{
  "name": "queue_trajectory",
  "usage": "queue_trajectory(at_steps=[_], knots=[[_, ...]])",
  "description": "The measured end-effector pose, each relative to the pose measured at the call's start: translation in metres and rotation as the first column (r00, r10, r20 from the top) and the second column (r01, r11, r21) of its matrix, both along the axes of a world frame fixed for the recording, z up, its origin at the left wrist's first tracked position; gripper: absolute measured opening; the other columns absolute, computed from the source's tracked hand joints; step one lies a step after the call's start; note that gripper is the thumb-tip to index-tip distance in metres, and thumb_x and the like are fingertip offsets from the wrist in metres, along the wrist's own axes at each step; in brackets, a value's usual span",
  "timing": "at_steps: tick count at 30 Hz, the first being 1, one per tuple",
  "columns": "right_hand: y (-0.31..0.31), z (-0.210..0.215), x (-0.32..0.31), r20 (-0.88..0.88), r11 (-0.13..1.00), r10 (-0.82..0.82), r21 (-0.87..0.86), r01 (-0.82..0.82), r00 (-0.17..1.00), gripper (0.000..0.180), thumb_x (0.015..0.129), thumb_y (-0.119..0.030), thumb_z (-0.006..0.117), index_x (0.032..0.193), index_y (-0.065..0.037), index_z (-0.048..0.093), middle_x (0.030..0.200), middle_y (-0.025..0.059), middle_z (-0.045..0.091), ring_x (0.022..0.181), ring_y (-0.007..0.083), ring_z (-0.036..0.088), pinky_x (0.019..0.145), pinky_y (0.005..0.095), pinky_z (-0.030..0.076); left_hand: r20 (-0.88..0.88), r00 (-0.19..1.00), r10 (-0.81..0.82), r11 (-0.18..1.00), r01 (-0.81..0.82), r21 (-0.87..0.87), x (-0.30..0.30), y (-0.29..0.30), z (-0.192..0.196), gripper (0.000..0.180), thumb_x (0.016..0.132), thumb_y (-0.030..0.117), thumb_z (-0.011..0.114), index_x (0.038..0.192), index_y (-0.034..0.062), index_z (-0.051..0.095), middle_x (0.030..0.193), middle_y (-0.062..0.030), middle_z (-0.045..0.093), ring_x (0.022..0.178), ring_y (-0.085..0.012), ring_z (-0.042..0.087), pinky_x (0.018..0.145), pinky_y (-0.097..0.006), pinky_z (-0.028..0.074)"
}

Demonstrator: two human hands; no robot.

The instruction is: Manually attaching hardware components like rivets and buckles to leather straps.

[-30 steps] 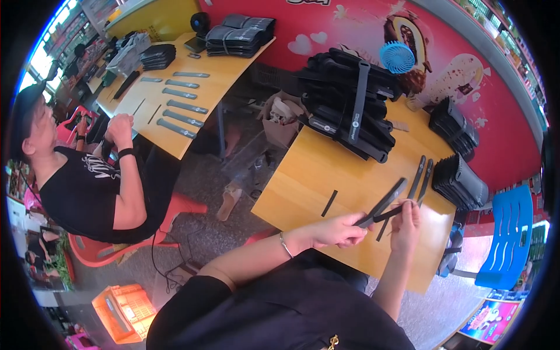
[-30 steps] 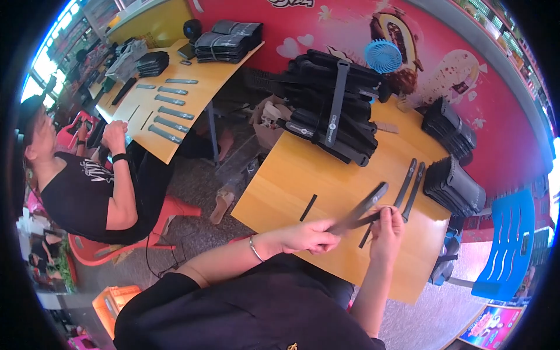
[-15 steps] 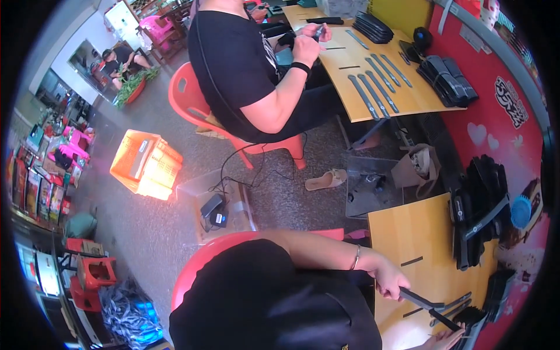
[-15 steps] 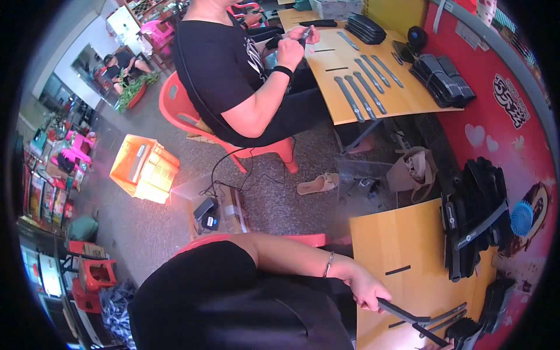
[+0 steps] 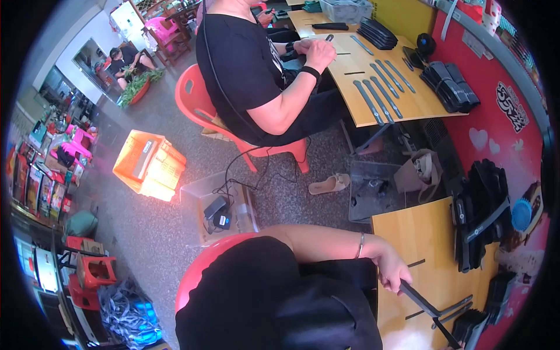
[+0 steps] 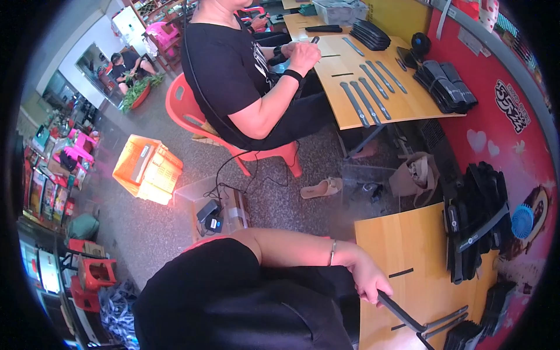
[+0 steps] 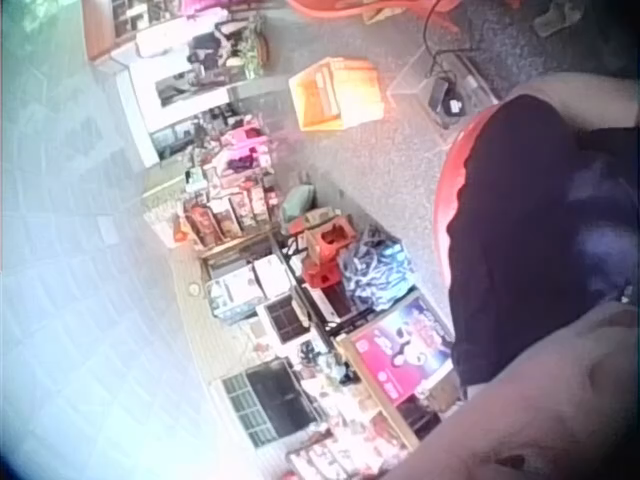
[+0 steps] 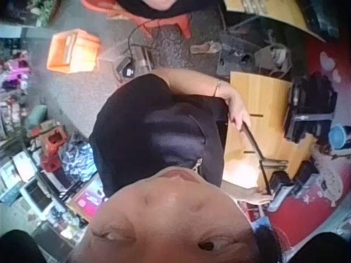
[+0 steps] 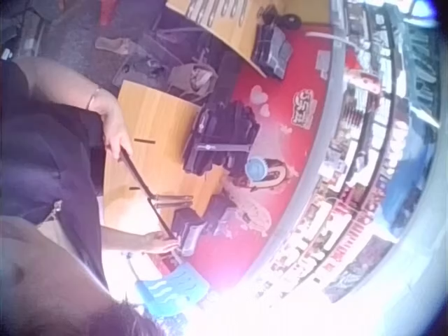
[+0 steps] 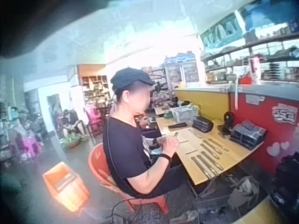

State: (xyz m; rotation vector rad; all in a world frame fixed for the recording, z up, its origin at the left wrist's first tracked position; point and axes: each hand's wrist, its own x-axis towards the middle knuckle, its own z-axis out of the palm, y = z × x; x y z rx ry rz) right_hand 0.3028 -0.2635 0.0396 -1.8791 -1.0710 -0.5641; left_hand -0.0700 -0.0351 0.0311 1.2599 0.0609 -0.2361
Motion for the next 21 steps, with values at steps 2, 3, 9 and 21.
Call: queue_trajectory(at_steps=[2, 3, 9, 21], knots=[[0.001, -0.004, 0.003, -0.079, 1.0, -0.011, 0.0, 0.011, 0.997, 0.051, 0.074, -0.017, 0.064, 0.117, 0.008, 0.052, 0.094, 0.0248, 0.059, 0.09, 0.0413, 0.056, 0.078, 0.0469, 0.045, 0.02, 1.0, -0.013, 1.0, 0.013, 0.024, -0.005, 0.005, 0.0, 0.018, 0.086, 0.011, 0.052, 0.104, 0.006, 0.053, 0.065, 0.0035, 0.048, 0.055, -0.0055, 0.043, 0.048, -0.021, 0.033], [-0.002, -0.011, 0.016, -0.375, 0.979, 0.037, 0.201, 0.042, 0.926, 0.049, 0.077, -0.019, 0.062, 0.116, 0.007, 0.053, 0.094, 0.0248, 0.059, 0.089, 0.0429, 0.054, 0.078, 0.0487, 0.043, 0.02, 1.0, -0.013, 1.0, 0.012, 0.026, -0.009, 0.008, 0.0, 0.018, 0.086, 0.011, 0.052, 0.104, 0.006, 0.053, 0.065, 0.0035, 0.048, 0.055, -0.0055, 0.043, 0.048, -0.021, 0.033], [0.029, 0.057, -0.069, -0.739, 0.812, 0.197, 0.492, 0.315, 0.645, 0.039, 0.09, -0.031, 0.057, 0.108, 0.004, 0.058, 0.094, 0.0145, 0.061, 0.087, 0.0285, 0.055, 0.078, 0.0486, 0.042, 0.06, 0.996, -0.064, 0.998, 0.064, 0.008, -0.017, 0.017, -0.011, 0.021, 0.084, 0.009, 0.054, 0.105, 0.0045, 0.054, 0.067, 0.0032, 0.047, 0.051, -0.0044, 0.04, 0.046, -0.02, 0.03], [-0.001, 0.079, -0.033, -0.581, 0.972, 0.104, 0.231, 0.041, 0.807, 0.025, 0.093, -0.008, 0.047, 0.113, 0.001, 0.059, 0.105, 0.0072, 0.061, 0.091, 0.0122, 0.056, 0.082, 0.0254, 0.044, 0.066, 0.886, 0.458, 0.821, -0.393, -0.413, -0.026, 0.051, 0.02, 0.041, 0.096, 0.039, 0.046, 0.114, 0.0026, 0.051, 0.071, -0.0019, 0.049, 0.047, -0.0048, 0.037, 0.043, -0.018, 0.029]])
